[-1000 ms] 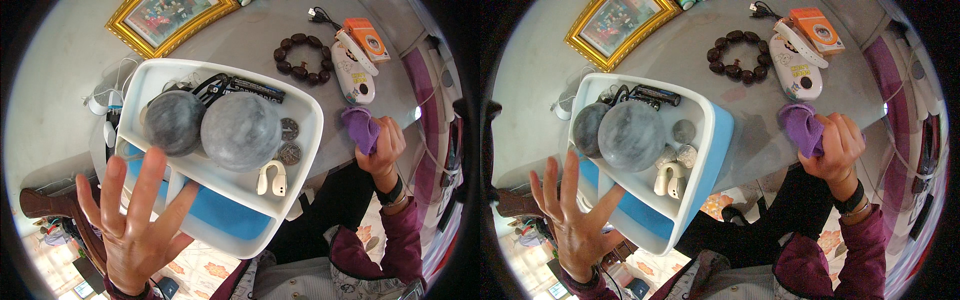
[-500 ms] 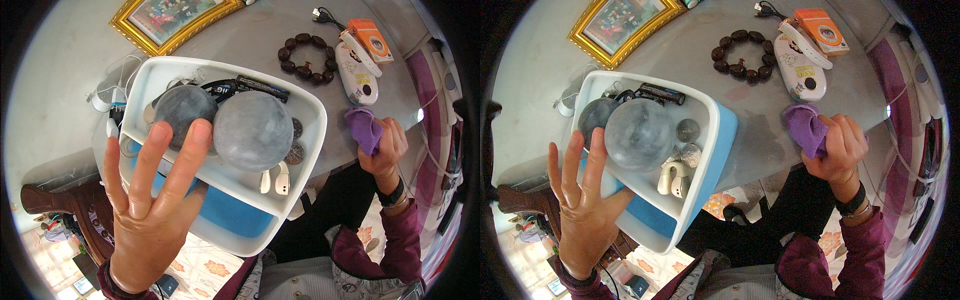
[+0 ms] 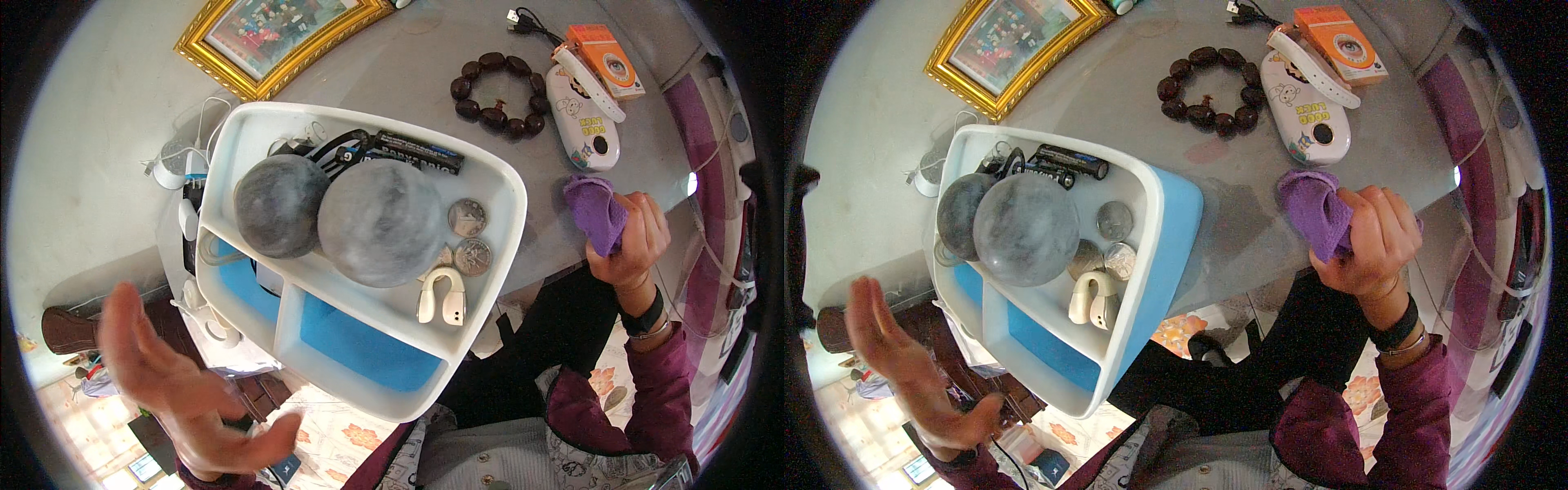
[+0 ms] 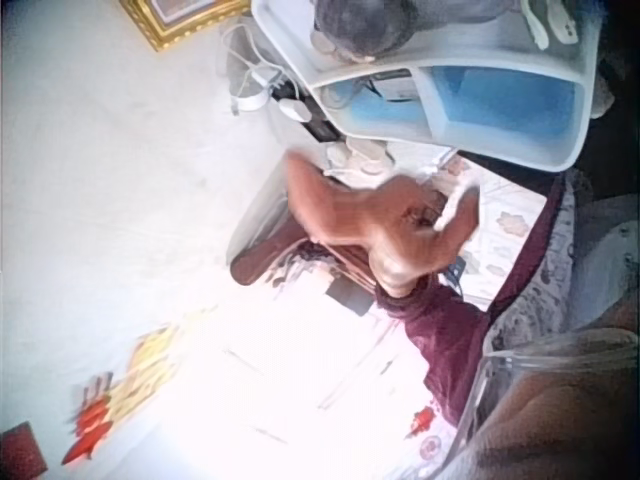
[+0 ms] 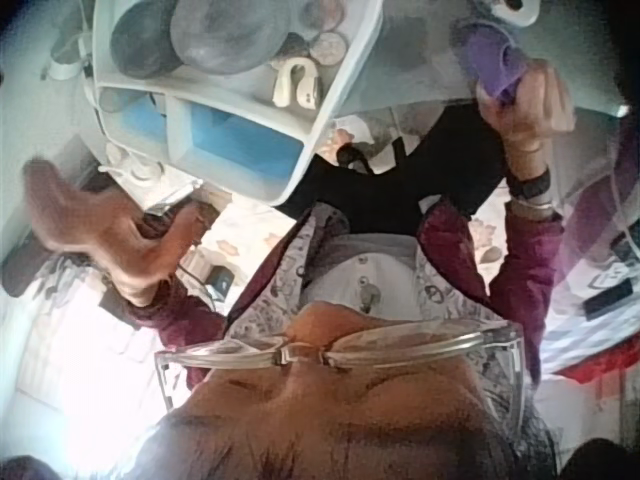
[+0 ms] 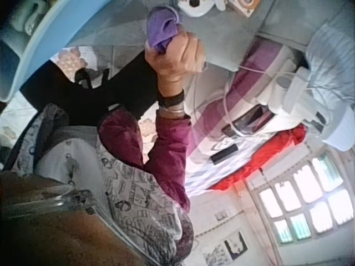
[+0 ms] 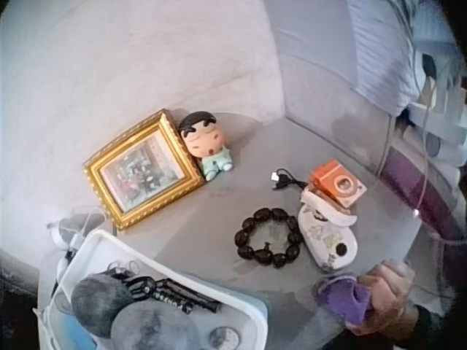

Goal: The person wipes the inside of a white compartmentalized tray with a purple cloth, removes small items like coins and beads, and wipes the tray sections. The person places the removed items on the table and continues wiping the tray.

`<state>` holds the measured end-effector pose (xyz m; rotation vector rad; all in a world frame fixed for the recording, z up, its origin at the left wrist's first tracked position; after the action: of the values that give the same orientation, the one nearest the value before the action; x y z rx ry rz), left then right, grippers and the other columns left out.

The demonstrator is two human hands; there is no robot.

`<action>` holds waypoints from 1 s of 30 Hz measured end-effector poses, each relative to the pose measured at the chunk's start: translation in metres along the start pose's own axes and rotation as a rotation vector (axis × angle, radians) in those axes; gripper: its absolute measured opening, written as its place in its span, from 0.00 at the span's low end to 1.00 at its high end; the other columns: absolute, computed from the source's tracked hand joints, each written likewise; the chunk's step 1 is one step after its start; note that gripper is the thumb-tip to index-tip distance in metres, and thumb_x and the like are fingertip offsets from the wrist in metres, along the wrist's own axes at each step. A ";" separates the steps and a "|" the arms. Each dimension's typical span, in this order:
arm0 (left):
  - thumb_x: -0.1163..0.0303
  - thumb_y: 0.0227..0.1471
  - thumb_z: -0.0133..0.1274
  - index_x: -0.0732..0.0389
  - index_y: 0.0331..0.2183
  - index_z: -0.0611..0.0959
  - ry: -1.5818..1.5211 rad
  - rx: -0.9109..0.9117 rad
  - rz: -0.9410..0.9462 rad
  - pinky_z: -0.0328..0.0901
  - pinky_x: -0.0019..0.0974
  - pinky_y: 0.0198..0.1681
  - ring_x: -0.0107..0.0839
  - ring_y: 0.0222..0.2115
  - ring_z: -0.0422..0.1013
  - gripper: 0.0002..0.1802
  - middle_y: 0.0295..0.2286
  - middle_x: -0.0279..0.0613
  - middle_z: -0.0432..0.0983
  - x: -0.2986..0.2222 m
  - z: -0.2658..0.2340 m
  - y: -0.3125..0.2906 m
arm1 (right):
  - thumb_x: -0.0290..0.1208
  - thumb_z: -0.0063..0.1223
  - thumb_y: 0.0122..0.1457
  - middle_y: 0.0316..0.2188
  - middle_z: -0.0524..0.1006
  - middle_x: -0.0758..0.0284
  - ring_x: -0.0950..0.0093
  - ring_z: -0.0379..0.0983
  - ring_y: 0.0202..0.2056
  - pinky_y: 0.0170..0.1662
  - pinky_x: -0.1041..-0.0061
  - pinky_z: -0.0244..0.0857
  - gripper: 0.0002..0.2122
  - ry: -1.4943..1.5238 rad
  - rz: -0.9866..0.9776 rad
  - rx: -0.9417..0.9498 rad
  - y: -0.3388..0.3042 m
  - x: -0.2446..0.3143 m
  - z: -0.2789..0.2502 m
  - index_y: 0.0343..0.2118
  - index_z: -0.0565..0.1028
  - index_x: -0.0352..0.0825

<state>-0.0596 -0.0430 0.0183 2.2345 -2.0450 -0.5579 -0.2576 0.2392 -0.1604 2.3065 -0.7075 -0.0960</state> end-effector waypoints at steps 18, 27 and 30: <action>0.73 0.32 0.71 0.63 0.38 0.74 0.073 0.383 -0.092 0.64 0.40 0.29 0.37 0.26 0.69 0.29 0.31 0.41 0.71 -0.013 0.053 0.048 | 0.41 0.60 0.41 0.25 0.73 0.58 0.58 0.72 0.26 0.30 0.64 0.66 0.20 0.035 0.016 -0.006 -0.005 -0.005 0.000 0.33 0.78 0.30; 0.71 0.43 0.69 0.60 0.25 0.76 0.165 0.174 -0.011 0.58 0.35 0.21 0.31 0.16 0.65 0.14 0.18 0.36 0.70 -0.036 0.006 0.042 | 0.40 0.60 0.42 0.26 0.74 0.58 0.57 0.72 0.26 0.30 0.63 0.66 0.18 0.046 0.032 0.003 -0.006 -0.007 0.001 0.33 0.78 0.31; 0.61 0.55 0.62 0.59 0.25 0.78 -0.015 -0.079 0.030 0.57 0.33 0.20 0.31 0.15 0.66 0.15 0.14 0.35 0.70 -0.038 -0.016 0.009 | 0.37 0.60 0.44 0.30 0.75 0.54 0.54 0.74 0.29 0.33 0.63 0.68 0.19 0.156 0.122 0.095 -0.001 -0.013 -0.001 0.37 0.77 0.29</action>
<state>-0.0651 -0.0100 0.0444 2.1585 -2.0234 -0.6430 -0.2676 0.2467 -0.1621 2.3241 -0.7846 0.1761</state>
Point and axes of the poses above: each hand's wrist, its own y-axis towards the middle knuckle, its own z-axis out of the palm, x = y × z, the point moved 8 cm from there along y, towards the middle knuckle
